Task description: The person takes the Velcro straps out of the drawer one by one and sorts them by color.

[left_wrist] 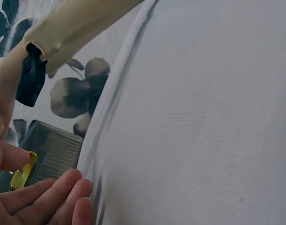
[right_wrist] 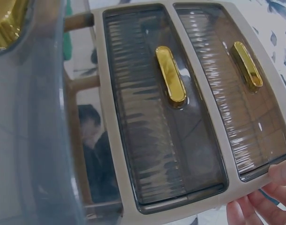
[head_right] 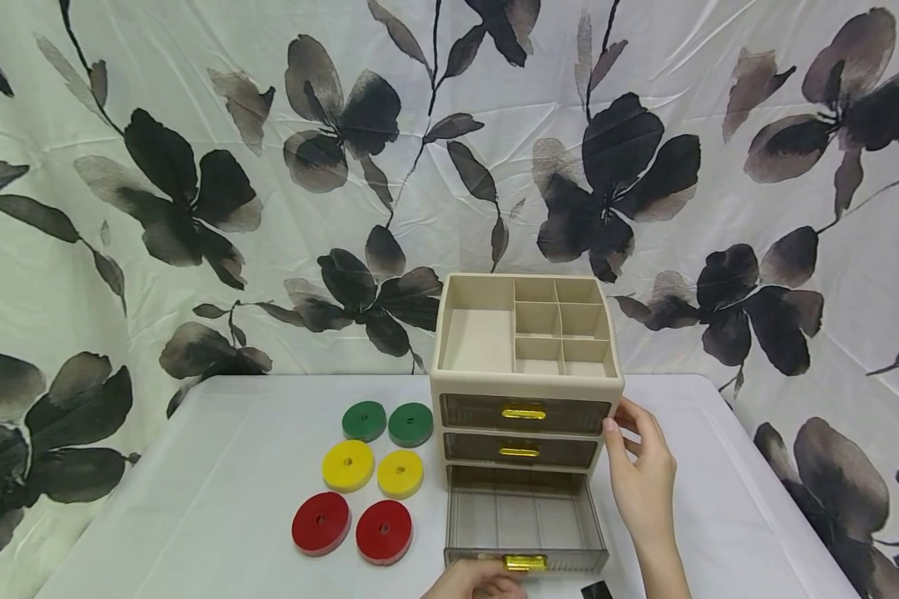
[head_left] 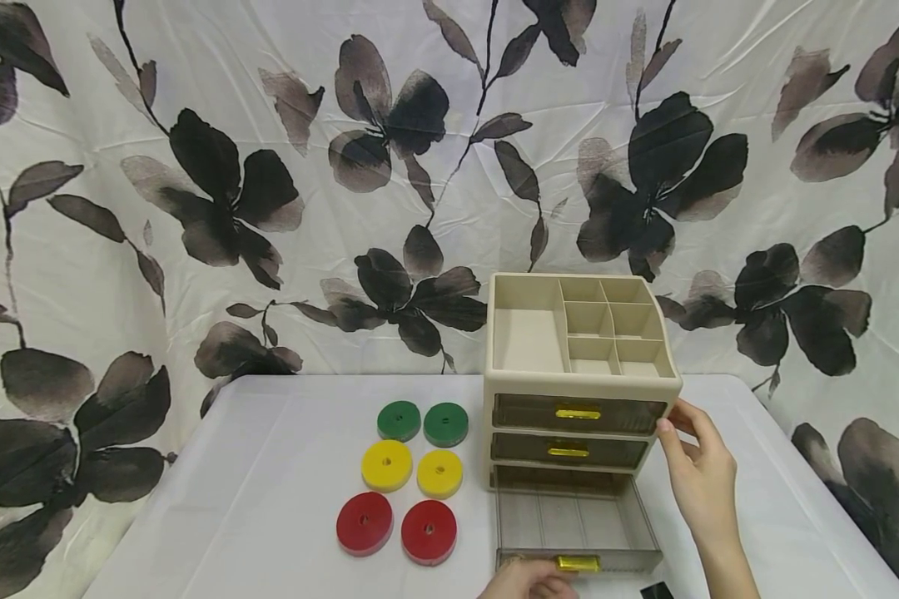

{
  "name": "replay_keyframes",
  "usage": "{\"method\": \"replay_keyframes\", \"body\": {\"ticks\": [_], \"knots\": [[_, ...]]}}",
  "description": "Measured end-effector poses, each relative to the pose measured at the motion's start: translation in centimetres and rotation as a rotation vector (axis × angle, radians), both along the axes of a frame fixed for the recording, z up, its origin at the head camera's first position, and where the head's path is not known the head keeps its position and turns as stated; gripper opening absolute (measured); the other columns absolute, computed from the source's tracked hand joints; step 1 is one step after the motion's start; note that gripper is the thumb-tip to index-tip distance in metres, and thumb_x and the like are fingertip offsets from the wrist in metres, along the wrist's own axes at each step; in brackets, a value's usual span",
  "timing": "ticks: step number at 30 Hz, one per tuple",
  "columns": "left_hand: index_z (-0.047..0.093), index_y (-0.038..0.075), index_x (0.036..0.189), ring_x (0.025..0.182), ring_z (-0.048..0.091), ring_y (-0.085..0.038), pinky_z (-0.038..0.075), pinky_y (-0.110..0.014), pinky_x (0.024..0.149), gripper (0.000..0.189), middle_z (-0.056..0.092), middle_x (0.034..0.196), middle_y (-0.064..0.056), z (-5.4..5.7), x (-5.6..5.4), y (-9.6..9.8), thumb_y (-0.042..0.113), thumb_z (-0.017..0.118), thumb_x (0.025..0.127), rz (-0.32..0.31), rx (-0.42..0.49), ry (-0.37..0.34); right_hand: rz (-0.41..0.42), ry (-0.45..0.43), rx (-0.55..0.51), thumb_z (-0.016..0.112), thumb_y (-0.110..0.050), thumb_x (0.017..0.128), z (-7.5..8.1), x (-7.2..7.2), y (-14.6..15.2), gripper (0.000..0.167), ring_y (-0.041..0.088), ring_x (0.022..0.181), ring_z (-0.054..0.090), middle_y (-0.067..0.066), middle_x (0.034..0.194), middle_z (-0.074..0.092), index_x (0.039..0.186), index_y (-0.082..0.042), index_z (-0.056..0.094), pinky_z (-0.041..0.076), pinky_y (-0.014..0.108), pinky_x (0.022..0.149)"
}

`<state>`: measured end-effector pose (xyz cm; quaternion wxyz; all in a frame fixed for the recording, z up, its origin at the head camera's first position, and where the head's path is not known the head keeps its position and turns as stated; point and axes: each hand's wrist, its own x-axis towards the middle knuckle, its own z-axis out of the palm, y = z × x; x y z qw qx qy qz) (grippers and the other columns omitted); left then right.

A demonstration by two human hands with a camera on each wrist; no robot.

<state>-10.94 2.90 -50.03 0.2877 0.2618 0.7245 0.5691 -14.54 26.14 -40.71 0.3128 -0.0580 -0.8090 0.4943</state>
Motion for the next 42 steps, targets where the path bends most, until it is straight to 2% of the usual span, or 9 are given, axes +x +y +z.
{"method": "replay_keyframes", "body": {"ticks": [6,11,17,24,32,37,42], "knots": [[0.065,-0.005,0.107,0.080,0.062,0.004,0.050,-0.013,0.073,0.027,0.070,0.098,-0.023,0.1,-0.2,-0.1,0.018,0.057,0.095,0.041,-0.007,-0.052,-0.001,-0.011,0.000,0.055,-0.012,0.096,0.1,0.0,0.0,0.035,-0.010,0.097,0.050,-0.007,0.111,0.057,0.130,-0.001,0.056,0.042,0.000,0.076],[0.066,-0.003,0.109,0.079,0.060,0.003,0.050,-0.013,0.073,0.027,0.071,0.099,-0.019,0.0,-0.5,-0.3,0.018,0.056,0.095,0.058,0.005,-0.115,-0.002,-0.008,-0.002,0.056,-0.012,0.096,0.1,0.1,0.0,0.035,-0.009,0.098,0.050,-0.013,0.109,0.055,0.129,-0.002,0.056,0.043,0.000,0.077],[0.067,-0.002,0.104,0.078,0.060,-0.001,0.052,-0.015,0.075,0.020,0.071,0.099,-0.020,0.4,-0.9,-0.1,0.012,0.057,0.093,0.106,-0.007,-0.099,-0.005,-0.011,0.001,0.056,-0.012,0.096,0.0,-0.1,0.0,0.035,-0.010,0.098,0.050,-0.010,0.110,0.056,0.129,-0.002,0.056,0.042,0.000,0.077],[0.069,0.004,0.103,0.078,0.059,-0.004,0.052,-0.021,0.077,0.018,0.072,0.092,-0.007,0.5,-1.7,0.3,0.014,0.060,0.092,0.169,-0.072,-0.106,-0.008,-0.008,-0.005,0.056,-0.012,0.096,0.0,-0.1,0.0,0.034,-0.009,0.099,0.050,-0.014,0.109,0.056,0.129,-0.003,0.057,0.042,0.000,0.077],[0.069,0.001,0.102,0.076,0.058,-0.002,0.051,-0.019,0.070,0.018,0.074,0.095,-0.011,0.6,-2.6,0.6,0.010,0.058,0.090,0.202,-0.042,-0.060,-0.022,-0.005,-0.008,0.056,-0.011,0.096,0.1,-0.2,-0.2,0.033,-0.008,0.098,0.051,-0.020,0.106,0.053,0.127,-0.002,0.058,0.043,0.001,0.078],[0.069,0.003,0.101,0.078,0.061,-0.005,0.052,-0.021,0.068,0.017,0.075,0.095,-0.008,0.5,-3.3,1.0,0.011,0.060,0.089,0.253,-0.063,-0.056,-0.019,-0.002,-0.007,0.056,-0.011,0.096,0.0,-0.1,-0.2,0.033,-0.009,0.098,0.051,-0.019,0.107,0.054,0.127,-0.002,0.058,0.043,0.001,0.078],[0.070,0.003,0.098,0.075,0.063,-0.007,0.048,-0.018,0.060,0.016,0.075,0.090,-0.009,0.3,-3.8,1.5,0.010,0.061,0.087,0.309,-0.041,-0.026,-0.020,-0.002,-0.006,0.056,-0.011,0.096,-0.1,-0.1,-0.2,0.033,-0.009,0.099,0.051,-0.020,0.107,0.054,0.128,-0.002,0.058,0.043,0.001,0.078]]}}
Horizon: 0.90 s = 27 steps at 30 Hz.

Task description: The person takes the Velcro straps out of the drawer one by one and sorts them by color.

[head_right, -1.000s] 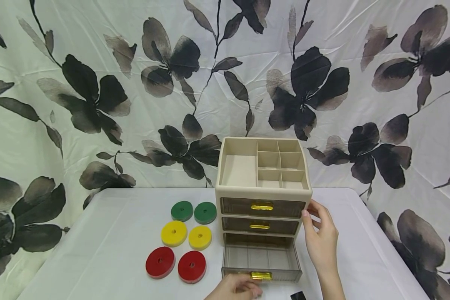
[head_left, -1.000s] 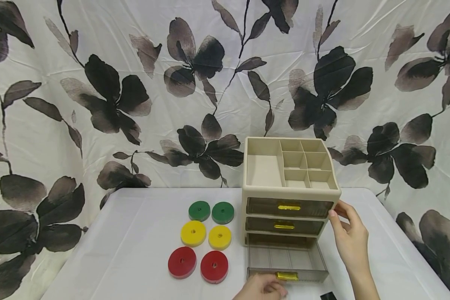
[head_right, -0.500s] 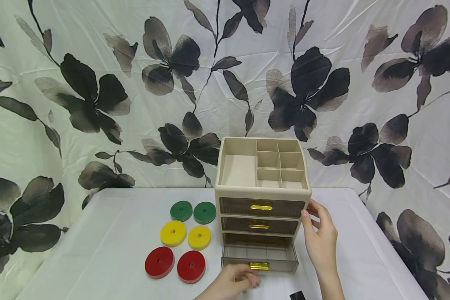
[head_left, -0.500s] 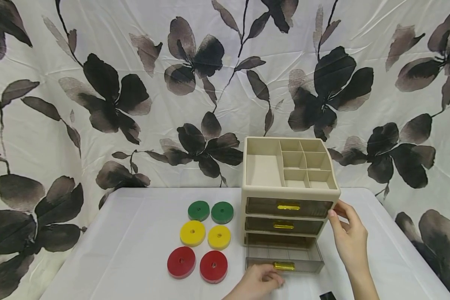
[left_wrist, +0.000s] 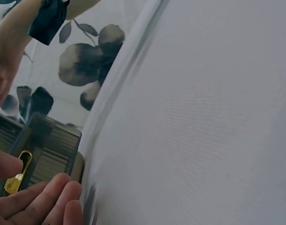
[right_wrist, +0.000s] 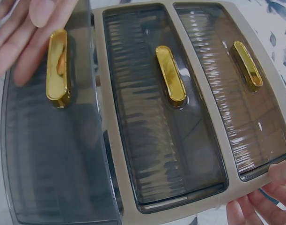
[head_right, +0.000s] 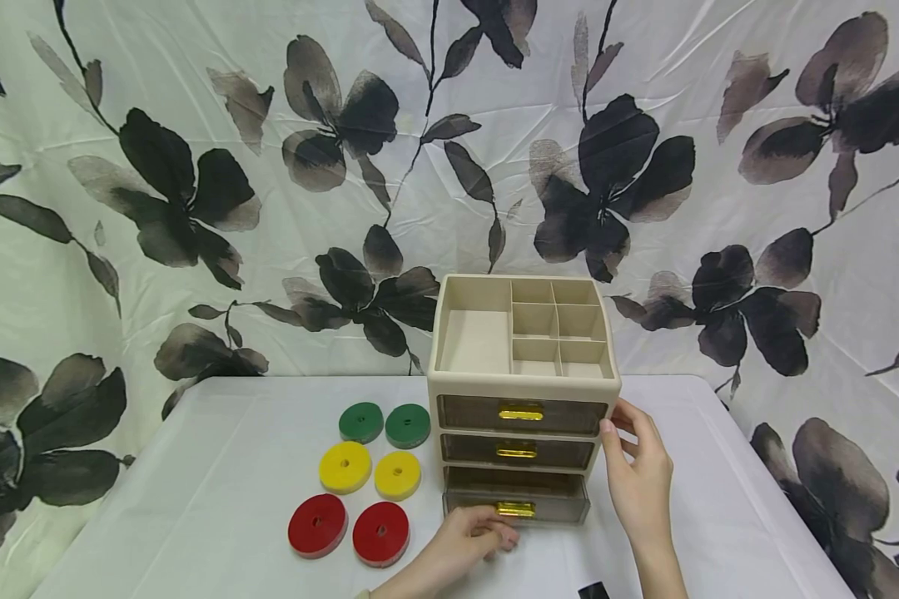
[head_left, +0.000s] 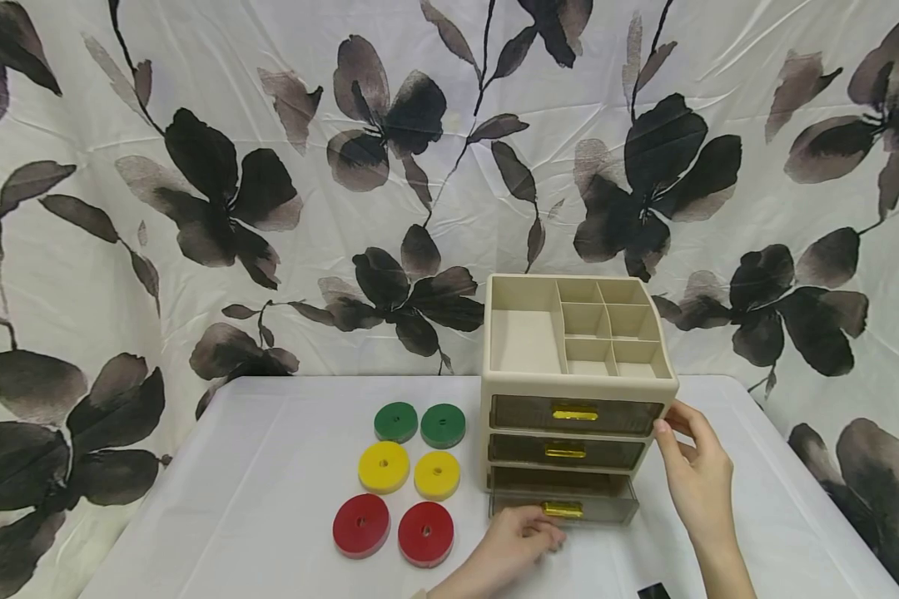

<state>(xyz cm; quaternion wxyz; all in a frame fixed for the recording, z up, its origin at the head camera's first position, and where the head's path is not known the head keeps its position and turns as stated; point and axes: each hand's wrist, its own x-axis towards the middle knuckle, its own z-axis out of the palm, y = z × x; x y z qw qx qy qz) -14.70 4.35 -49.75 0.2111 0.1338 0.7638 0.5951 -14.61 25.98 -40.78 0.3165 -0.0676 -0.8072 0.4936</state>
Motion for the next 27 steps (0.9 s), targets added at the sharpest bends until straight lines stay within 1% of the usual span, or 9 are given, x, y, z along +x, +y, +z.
{"method": "replay_keyframes", "body": {"ticks": [5,8,11,14,17,22,25,27], "knots": [[0.069,-0.001,0.100,0.076,0.067,-0.011,0.048,-0.019,0.058,0.019,0.075,0.090,-0.012,-0.1,-0.3,0.3,0.007,0.060,0.085,0.036,0.036,0.009,0.001,0.005,-0.001,0.056,-0.011,0.096,0.0,0.0,0.0,0.033,-0.010,0.098,0.051,-0.019,0.107,0.054,0.128,-0.002,0.057,0.042,0.000,0.077],[0.068,-0.001,0.102,0.077,0.068,-0.012,0.049,-0.020,0.060,0.021,0.075,0.090,-0.012,-0.1,-0.6,0.5,0.007,0.059,0.086,0.049,0.050,-0.012,-0.005,-0.005,0.003,0.056,-0.012,0.096,0.1,0.1,0.0,0.033,-0.010,0.098,0.050,-0.016,0.108,0.055,0.128,-0.002,0.057,0.042,0.000,0.077],[0.068,-0.001,0.105,0.078,0.069,-0.013,0.053,-0.022,0.063,0.021,0.075,0.092,-0.012,-0.1,-0.9,0.7,0.006,0.059,0.087,0.064,0.072,-0.038,-0.002,-0.005,0.004,0.056,-0.012,0.096,0.1,0.0,0.1,0.034,-0.010,0.098,0.050,-0.015,0.108,0.055,0.128,-0.002,0.057,0.042,0.000,0.077],[0.067,-0.002,0.106,0.080,0.070,-0.014,0.056,-0.026,0.067,0.022,0.075,0.093,-0.012,-0.1,-1.1,0.9,0.006,0.058,0.087,0.084,0.096,-0.062,-0.004,-0.005,0.005,0.057,-0.012,0.096,0.0,0.0,0.0,0.034,-0.010,0.098,0.050,-0.017,0.107,0.055,0.128,-0.002,0.057,0.042,0.000,0.077],[0.067,-0.002,0.107,0.082,0.071,-0.015,0.057,-0.028,0.070,0.024,0.075,0.094,-0.013,-0.1,-1.3,1.0,0.006,0.057,0.087,0.106,0.123,-0.090,-0.003,0.001,0.004,0.057,-0.012,0.095,0.0,0.0,0.0,0.034,-0.010,0.098,0.050,-0.019,0.107,0.054,0.127,-0.002,0.057,0.042,0.000,0.077],[0.066,-0.004,0.105,0.086,0.072,-0.019,0.058,-0.030,0.072,0.023,0.074,0.097,-0.015,-0.2,-1.6,1.4,0.008,0.057,0.088,0.150,0.169,-0.129,-0.004,-0.002,0.002,0.057,-0.012,0.095,0.0,0.0,0.0,0.034,-0.011,0.098,0.050,-0.019,0.107,0.054,0.127,-0.001,0.057,0.042,0.000,0.077],[0.066,-0.004,0.103,0.087,0.072,-0.022,0.058,-0.031,0.072,0.021,0.074,0.098,-0.017,-0.3,-1.8,1.6,0.009,0.057,0.089,0.174,0.200,-0.144,-0.008,-0.005,0.004,0.057,-0.012,0.096,0.1,0.0,0.0,0.034,-0.011,0.098,0.050,-0.017,0.107,0.055,0.128,-0.002,0.057,0.042,0.000,0.077],[0.065,-0.004,0.102,0.088,0.072,-0.022,0.058,-0.029,0.072,0.020,0.074,0.099,-0.017,-0.4,-1.8,1.7,0.010,0.057,0.090,0.179,0.212,-0.155,-0.009,-0.005,0.006,0.057,-0.013,0.096,0.1,0.0,-0.1,0.034,-0.011,0.098,0.049,-0.014,0.108,0.056,0.128,-0.001,0.057,0.042,0.000,0.077]]}}
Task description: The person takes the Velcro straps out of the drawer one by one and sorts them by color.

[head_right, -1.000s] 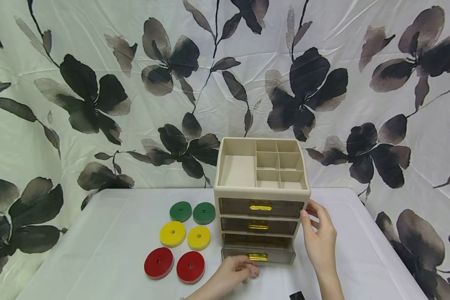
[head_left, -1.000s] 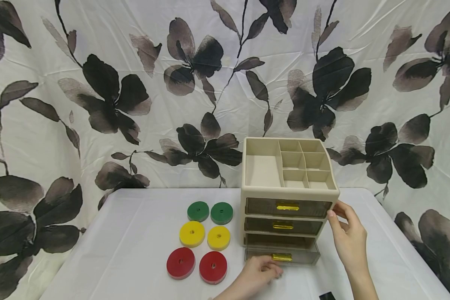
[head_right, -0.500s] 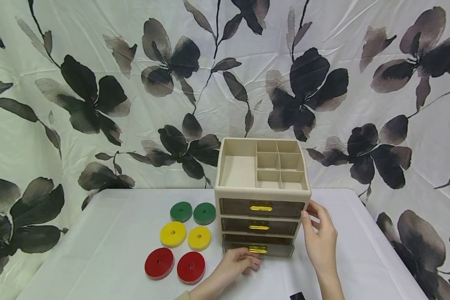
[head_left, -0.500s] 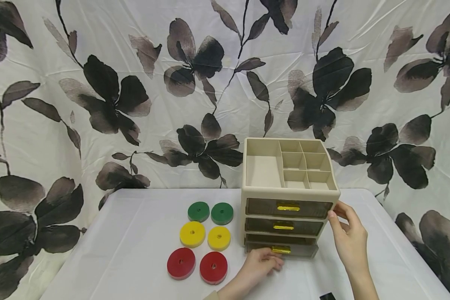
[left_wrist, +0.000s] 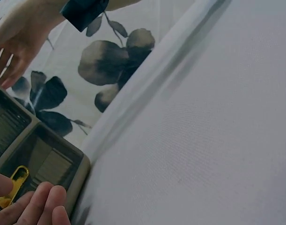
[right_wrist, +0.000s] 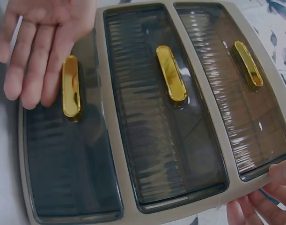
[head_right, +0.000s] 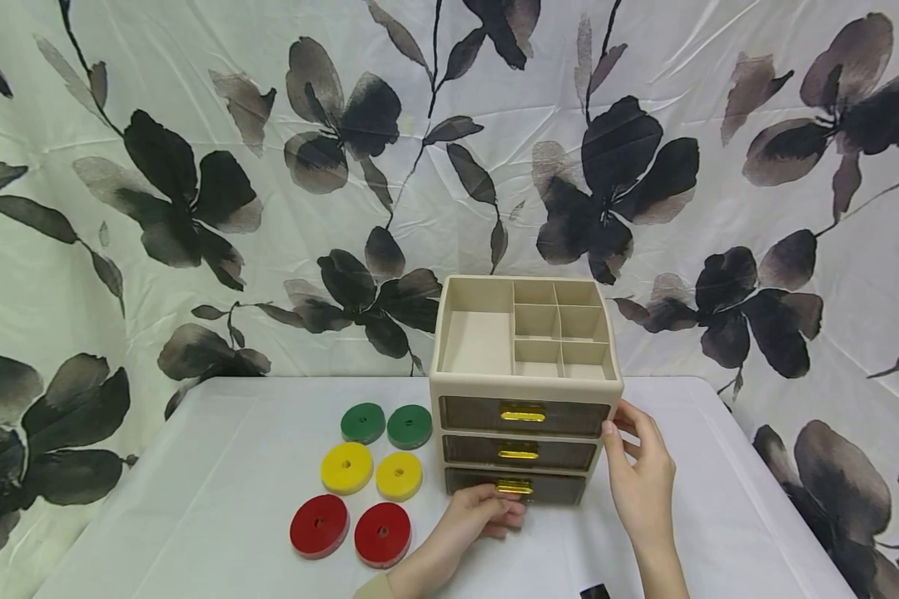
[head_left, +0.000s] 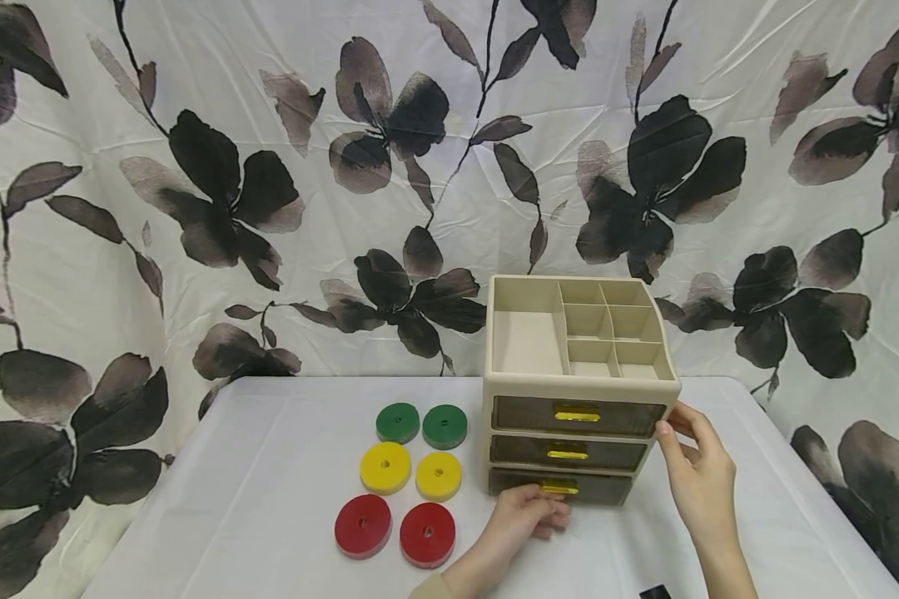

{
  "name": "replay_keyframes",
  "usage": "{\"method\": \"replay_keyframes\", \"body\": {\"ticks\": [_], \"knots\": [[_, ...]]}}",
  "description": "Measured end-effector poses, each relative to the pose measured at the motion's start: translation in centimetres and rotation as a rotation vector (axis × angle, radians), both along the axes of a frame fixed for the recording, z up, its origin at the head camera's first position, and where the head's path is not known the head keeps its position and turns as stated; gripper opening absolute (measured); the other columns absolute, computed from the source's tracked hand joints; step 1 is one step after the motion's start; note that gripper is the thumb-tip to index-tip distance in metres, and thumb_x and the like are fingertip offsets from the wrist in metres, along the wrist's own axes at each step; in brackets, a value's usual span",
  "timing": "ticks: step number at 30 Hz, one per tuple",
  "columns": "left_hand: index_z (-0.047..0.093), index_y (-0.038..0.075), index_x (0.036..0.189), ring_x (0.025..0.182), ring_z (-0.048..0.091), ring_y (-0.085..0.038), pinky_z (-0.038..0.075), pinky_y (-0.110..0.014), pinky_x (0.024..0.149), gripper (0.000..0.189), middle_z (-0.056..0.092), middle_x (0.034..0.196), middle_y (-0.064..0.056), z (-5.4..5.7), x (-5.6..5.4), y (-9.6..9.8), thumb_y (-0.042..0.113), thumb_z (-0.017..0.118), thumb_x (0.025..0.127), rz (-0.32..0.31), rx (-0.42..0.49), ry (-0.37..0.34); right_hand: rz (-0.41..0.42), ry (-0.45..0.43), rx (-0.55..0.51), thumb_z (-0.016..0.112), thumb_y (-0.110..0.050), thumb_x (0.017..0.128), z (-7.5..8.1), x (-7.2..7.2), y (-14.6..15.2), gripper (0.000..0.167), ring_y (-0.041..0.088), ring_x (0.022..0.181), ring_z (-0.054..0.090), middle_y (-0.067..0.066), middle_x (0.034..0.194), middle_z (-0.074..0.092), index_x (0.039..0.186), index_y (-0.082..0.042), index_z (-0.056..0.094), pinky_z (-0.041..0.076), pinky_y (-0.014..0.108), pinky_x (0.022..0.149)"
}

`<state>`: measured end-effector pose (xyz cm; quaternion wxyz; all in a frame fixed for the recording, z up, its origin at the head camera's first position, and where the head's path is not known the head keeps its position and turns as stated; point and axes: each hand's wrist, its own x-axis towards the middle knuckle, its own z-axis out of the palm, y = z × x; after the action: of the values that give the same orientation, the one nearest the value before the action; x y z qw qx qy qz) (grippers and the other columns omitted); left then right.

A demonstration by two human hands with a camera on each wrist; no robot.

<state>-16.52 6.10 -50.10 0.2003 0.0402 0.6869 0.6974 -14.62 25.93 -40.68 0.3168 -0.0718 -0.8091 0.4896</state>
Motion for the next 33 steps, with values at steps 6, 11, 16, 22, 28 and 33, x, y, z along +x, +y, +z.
{"method": "replay_keyframes", "body": {"ticks": [6,11,16,22,28,33], "knots": [[0.065,-0.005,0.105,0.087,0.072,-0.019,0.057,-0.027,0.071,0.023,0.074,0.099,-0.017,0.1,-0.1,0.1,0.010,0.055,0.090,0.001,0.018,0.001,0.019,0.013,0.000,0.057,-0.013,0.096,-0.2,-0.1,0.1,0.035,-0.011,0.097,0.048,-0.008,0.110,0.058,0.128,0.000,0.056,0.041,0.000,0.077],[0.065,-0.004,0.104,0.087,0.072,-0.017,0.057,-0.027,0.073,0.023,0.074,0.100,-0.016,0.3,-0.2,0.1,0.011,0.053,0.091,0.005,0.024,-0.009,0.026,0.014,0.004,0.056,-0.012,0.096,-0.1,0.0,0.0,0.035,-0.011,0.098,0.048,-0.003,0.111,0.059,0.128,0.001,0.056,0.041,0.000,0.076],[0.064,-0.003,0.105,0.087,0.071,-0.016,0.056,-0.027,0.074,0.023,0.074,0.101,-0.015,0.3,-0.3,0.1,0.013,0.054,0.091,0.000,0.022,-0.021,0.030,0.012,-0.002,0.056,-0.012,0.096,-0.1,0.1,0.0,0.035,-0.010,0.098,0.049,-0.009,0.110,0.057,0.128,0.001,0.056,0.042,0.000,0.077],[0.062,0.002,0.117,0.089,0.071,-0.017,0.057,-0.029,0.076,0.030,0.074,0.103,-0.009,0.5,0.1,-0.7,0.018,0.057,0.091,-0.067,-0.019,-0.051,0.016,0.009,-0.004,0.057,-0.012,0.096,0.0,0.1,-0.2,0.034,-0.009,0.099,0.050,-0.017,0.108,0.055,0.127,0.000,0.057,0.042,0.000,0.078],[0.061,0.006,0.121,0.090,0.067,-0.014,0.056,-0.031,0.082,0.032,0.072,0.106,-0.005,1.4,0.9,-2.4,0.020,0.058,0.092,-0.163,-0.113,-0.069,0.013,-0.022,-0.006,0.058,-0.013,0.095,0.2,0.0,-0.1,0.034,-0.011,0.096,0.052,-0.019,0.106,0.054,0.128,-0.002,0.058,0.043,0.001,0.077],[0.060,0.008,0.123,0.090,0.065,-0.016,0.055,-0.035,0.085,0.031,0.070,0.108,-0.006,2.4,1.3,-4.3,0.018,0.057,0.094,-0.189,-0.154,-0.032,0.049,-0.077,0.022,0.057,-0.014,0.096,0.3,-0.1,0.3,0.036,-0.016,0.093,0.048,0.003,0.113,0.060,0.130,-0.003,0.056,0.042,0.000,0.074]]}}
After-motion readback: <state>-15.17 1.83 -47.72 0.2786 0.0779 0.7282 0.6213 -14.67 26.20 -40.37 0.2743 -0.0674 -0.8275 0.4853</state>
